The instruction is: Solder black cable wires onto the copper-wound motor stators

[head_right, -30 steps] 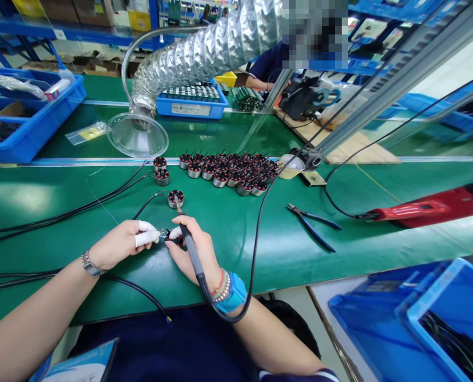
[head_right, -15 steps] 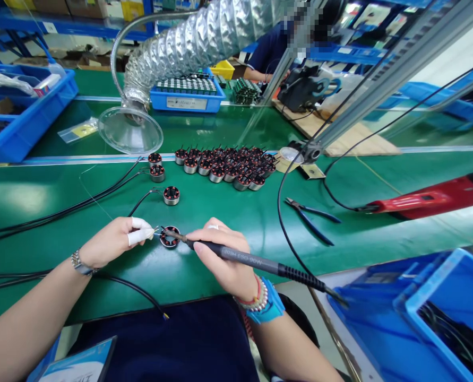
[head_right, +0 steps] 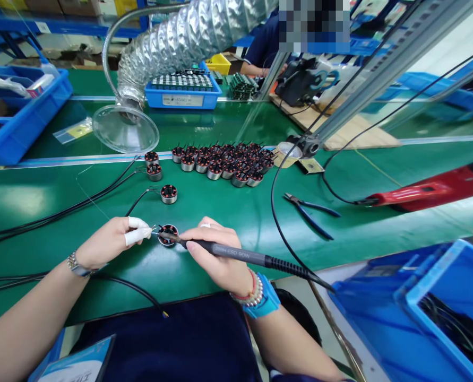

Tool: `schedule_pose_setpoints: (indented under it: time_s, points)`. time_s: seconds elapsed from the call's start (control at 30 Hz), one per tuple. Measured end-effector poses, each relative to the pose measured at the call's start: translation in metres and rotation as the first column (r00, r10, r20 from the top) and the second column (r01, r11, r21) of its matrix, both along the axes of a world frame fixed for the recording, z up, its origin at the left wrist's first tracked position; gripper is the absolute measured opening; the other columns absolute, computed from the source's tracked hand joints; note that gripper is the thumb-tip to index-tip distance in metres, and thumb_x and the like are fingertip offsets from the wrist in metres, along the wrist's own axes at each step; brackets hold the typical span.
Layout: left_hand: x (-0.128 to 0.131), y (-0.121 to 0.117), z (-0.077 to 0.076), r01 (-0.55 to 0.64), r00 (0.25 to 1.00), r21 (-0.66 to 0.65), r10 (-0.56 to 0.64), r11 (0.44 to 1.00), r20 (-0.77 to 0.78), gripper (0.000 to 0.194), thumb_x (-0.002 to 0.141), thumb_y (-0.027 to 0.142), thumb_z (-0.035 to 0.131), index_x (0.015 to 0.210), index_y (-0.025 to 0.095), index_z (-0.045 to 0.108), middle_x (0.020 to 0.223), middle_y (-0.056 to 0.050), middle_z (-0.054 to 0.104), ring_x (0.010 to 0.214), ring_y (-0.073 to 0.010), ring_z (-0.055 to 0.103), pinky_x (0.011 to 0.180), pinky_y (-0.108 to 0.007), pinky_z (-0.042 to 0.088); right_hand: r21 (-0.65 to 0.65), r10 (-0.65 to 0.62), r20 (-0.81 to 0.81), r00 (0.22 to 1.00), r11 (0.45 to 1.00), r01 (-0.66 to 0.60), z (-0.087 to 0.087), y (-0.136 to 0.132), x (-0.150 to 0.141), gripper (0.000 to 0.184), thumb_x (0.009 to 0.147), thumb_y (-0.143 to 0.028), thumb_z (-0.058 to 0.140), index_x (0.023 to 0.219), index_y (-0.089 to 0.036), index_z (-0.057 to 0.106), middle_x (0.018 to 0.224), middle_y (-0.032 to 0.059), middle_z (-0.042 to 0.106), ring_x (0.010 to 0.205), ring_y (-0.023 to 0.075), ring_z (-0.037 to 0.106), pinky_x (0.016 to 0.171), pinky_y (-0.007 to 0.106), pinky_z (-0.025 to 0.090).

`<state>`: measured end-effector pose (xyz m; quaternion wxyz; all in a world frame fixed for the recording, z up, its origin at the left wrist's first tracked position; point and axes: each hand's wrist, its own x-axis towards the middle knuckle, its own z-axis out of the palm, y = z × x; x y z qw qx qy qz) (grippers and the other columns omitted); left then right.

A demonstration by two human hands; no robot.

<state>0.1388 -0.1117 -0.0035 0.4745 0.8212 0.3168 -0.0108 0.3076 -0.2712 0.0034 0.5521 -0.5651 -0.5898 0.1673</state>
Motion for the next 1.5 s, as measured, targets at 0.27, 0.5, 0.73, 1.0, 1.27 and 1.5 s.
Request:
schedule_pose_setpoints:
  time_s: [0.27, 0.5, 0.73, 1.0, 1.27, 1.5]
  points:
    - [0.0011, -0.0015, 0.0026, 0.004, 1.0, 0.02, -0.004, 1.0, 0.002, 0.034, 0.078, 0.046, 0.046, 0.064, 0.016, 0.054, 0.056, 0.003, 0.043, 0.051, -0.0101, 0.034, 0.05, -0.023, 0.025, -0.002, 0.003, -0.017, 1.0, 1.0, -0.003, -0.0012, 0.0042, -0.0021, 0.017, 0.076, -0.012, 0.055, 0.085, -0.018, 0.068, 0.071, 0.0042, 0.067, 0.063, 0.0155, 0.051, 0.057, 0.031, 0.042]
    - [0.0012, -0.0019, 0.0016, -0.002, 1.0, 0.022, 0.001, 1.0, 0.011, 0.034, 0.078, 0.046, 0.046, 0.063, 0.017, 0.054, 0.056, 0.002, 0.045, 0.051, -0.011, 0.035, 0.051, -0.023, 0.025, -0.002, 0.014, -0.008, 1.0, 1.0, -0.014, 0.0017, 0.0028, -0.0014, 0.017, 0.076, -0.012, 0.055, 0.084, -0.019, 0.069, 0.07, 0.0043, 0.066, 0.063, 0.0157, 0.051, 0.057, 0.032, 0.042]
    - [0.0018, -0.0026, 0.0036, -0.01, 1.0, 0.023, 0.01, 1.0, 0.006, 0.034, 0.077, 0.046, 0.046, 0.063, 0.016, 0.054, 0.054, 0.003, 0.045, 0.05, -0.0106, 0.035, 0.049, -0.023, 0.025, 0.009, 0.009, -0.01, 1.0, 1.0, -0.009, 0.0029, 0.0033, -0.0028, 0.017, 0.076, -0.011, 0.055, 0.084, -0.018, 0.069, 0.069, 0.0043, 0.066, 0.062, 0.0155, 0.05, 0.056, 0.031, 0.041]
    - [0.0013, -0.003, 0.0041, -0.005, 1.0, 0.037, 0.005, 0.999, 0.001, 0.035, 0.078, 0.046, 0.046, 0.065, 0.016, 0.056, 0.058, 0.002, 0.049, 0.052, -0.0108, 0.037, 0.051, -0.023, 0.027, 0.017, -0.012, -0.011, 1.0, 1.0, 0.012, 0.0053, 0.0009, -0.0016, 0.017, 0.076, -0.012, 0.055, 0.083, -0.018, 0.069, 0.066, 0.0039, 0.064, 0.061, 0.0157, 0.05, 0.056, 0.031, 0.041]
    - [0.0007, -0.0028, 0.0023, -0.003, 1.0, 0.026, 0.003, 1.0, 0.016, 0.034, 0.078, 0.046, 0.046, 0.064, 0.016, 0.055, 0.057, 0.002, 0.048, 0.052, -0.0109, 0.036, 0.051, -0.023, 0.026, 0.015, -0.012, -0.013, 1.0, 1.0, 0.012, 0.0056, 0.0001, -0.0014, 0.018, 0.076, -0.011, 0.055, 0.084, -0.018, 0.069, 0.066, 0.0035, 0.064, 0.061, 0.0155, 0.05, 0.056, 0.031, 0.042]
    - [0.0009, -0.0022, 0.0006, -0.006, 1.0, 0.025, 0.005, 1.0, 0.022, 0.035, 0.077, 0.047, 0.046, 0.065, 0.016, 0.056, 0.058, 0.001, 0.049, 0.051, -0.011, 0.037, 0.051, -0.024, 0.026, 0.032, -0.001, 0.039, 0.999, 1.0, 0.0, 0.0037, 0.0017, -0.0066, 0.018, 0.075, -0.011, 0.055, 0.085, -0.019, 0.068, 0.067, 0.0039, 0.065, 0.061, 0.0155, 0.052, 0.057, 0.031, 0.044]
